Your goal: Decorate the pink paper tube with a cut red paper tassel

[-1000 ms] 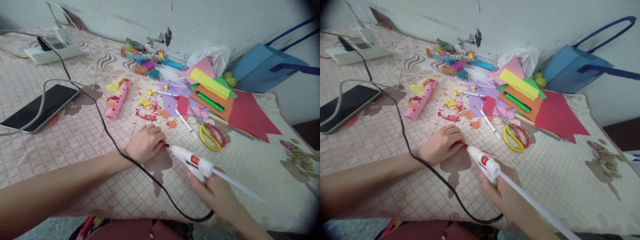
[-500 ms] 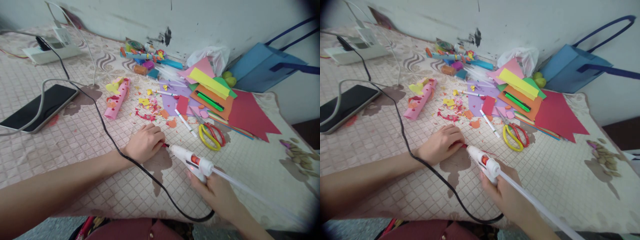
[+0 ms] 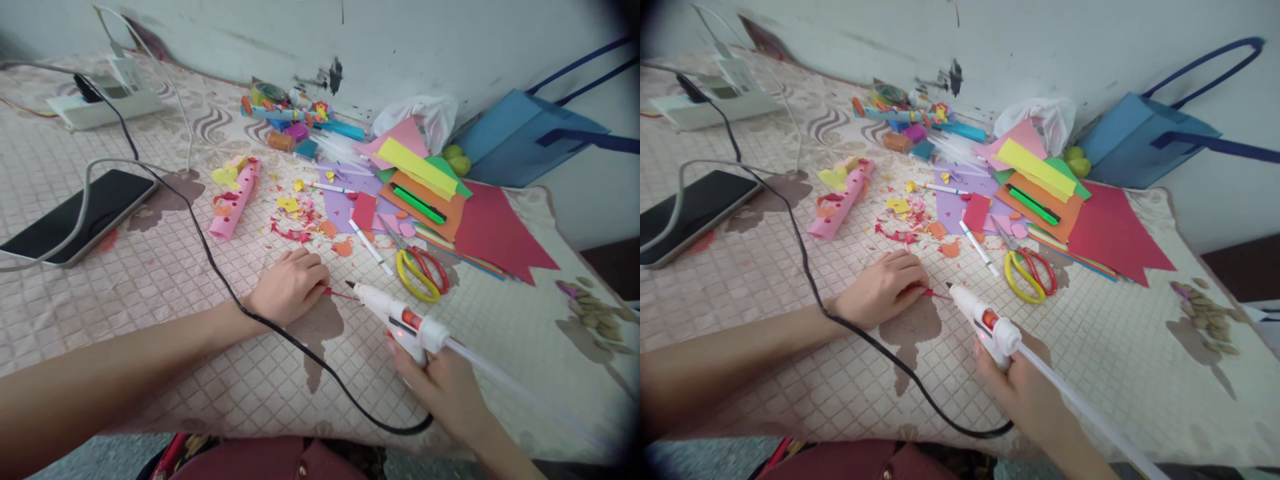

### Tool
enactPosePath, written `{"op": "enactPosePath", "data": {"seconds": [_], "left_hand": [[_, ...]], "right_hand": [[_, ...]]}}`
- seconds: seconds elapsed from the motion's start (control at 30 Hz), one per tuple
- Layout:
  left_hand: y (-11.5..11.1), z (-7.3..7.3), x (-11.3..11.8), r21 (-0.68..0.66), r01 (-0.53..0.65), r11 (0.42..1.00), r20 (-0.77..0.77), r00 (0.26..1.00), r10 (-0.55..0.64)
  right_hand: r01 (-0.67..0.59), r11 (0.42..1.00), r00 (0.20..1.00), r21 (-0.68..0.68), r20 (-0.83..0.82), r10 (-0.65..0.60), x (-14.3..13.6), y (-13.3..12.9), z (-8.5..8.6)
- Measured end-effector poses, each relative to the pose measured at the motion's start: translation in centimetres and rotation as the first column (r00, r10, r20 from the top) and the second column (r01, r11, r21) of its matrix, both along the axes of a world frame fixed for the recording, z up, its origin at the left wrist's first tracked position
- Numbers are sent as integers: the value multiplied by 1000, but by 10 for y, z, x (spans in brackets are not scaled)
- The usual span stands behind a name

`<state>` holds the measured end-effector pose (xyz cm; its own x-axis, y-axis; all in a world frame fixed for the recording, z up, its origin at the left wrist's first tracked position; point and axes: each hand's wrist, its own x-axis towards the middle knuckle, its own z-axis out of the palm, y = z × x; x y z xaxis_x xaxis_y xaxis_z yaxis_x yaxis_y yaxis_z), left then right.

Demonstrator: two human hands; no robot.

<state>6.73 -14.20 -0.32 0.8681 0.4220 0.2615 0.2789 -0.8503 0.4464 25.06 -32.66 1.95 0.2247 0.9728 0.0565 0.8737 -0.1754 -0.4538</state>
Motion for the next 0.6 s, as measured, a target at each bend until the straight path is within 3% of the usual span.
{"op": "enactPosePath", "data": {"seconds": [0.17,0.33,0.47,0.53,0.6], "left_hand": [[2,-1,-2,-27,44,999,37,998,-43],[6,0,-5,-30,83,996,69,994,-81],[7,-2,-11,29,130,991,83,988,-132],[6,-3,-14,63,141,988,75,986,-146],[5,-3,-16,106,149,983,62,986,-156]], "right_hand": [[145,978,988,153,36,-152,12,13,-12],[131,987,990,97,36,-135,17,15,-13],[123,990,991,75,-70,-118,19,3,-12],[180,974,980,140,-108,-165,19,-7,-17],[232,929,971,290,-126,-204,16,-18,-22]]}}
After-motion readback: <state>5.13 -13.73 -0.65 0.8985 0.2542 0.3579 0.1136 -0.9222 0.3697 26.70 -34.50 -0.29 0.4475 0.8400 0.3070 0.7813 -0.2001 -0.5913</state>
